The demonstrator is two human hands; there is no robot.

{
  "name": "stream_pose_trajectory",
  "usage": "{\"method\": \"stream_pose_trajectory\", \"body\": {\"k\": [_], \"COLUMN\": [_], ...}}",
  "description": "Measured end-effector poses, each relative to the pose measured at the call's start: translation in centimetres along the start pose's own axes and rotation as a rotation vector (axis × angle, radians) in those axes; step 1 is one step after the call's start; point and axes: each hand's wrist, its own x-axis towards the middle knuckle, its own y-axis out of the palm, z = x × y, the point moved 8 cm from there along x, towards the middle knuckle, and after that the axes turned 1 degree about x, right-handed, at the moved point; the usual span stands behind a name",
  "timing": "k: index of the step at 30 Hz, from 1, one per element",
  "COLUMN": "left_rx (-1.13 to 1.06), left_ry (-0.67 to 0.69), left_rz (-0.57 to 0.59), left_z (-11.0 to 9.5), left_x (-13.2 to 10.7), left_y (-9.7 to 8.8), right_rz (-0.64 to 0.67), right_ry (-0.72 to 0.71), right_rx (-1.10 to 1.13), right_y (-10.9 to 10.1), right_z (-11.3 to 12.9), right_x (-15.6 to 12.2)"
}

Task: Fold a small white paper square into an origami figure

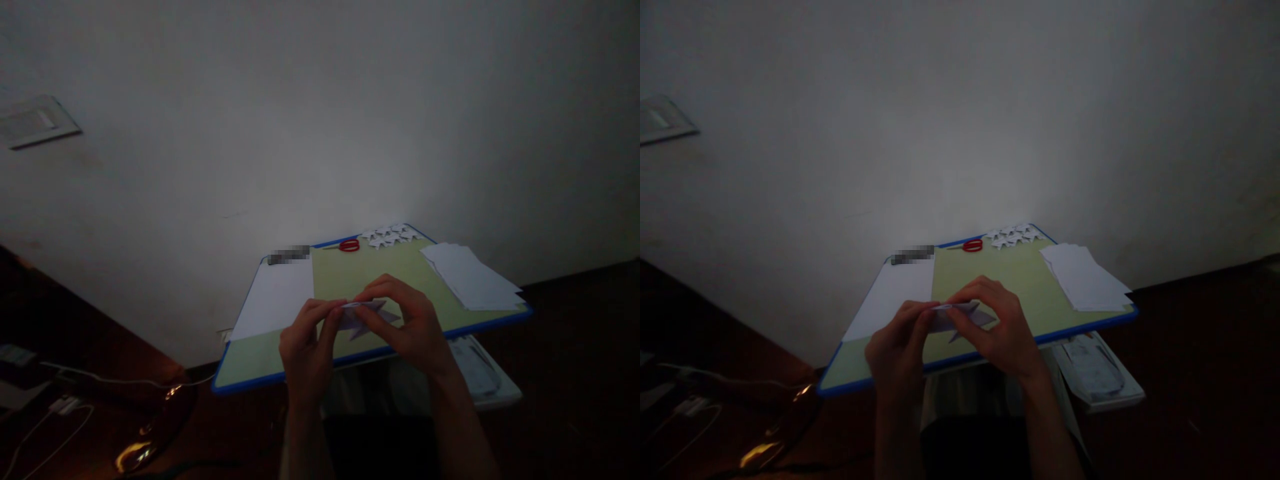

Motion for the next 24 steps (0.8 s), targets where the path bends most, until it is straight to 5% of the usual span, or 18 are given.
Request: {"method": "stream_pose_trajectory", "body": {"k": [10, 24], "left_rx": [0.091, 0.075], "left_ry": [0.024, -0.052], "left_rz": [0.003, -0.059], "left_z": [-0.3, 0.7], "left_x": [-0.1, -0.4], "left_y": [0.0, -0.3], "right_rz": [0.029, 0.149], "right_ry": [-0.007, 0.184], "right_rx": [-0.083, -0.034], "right_y": [0.2, 1.2], "right_z": [-0.6, -2.1], "right_x": [-0.3, -0.7]}}
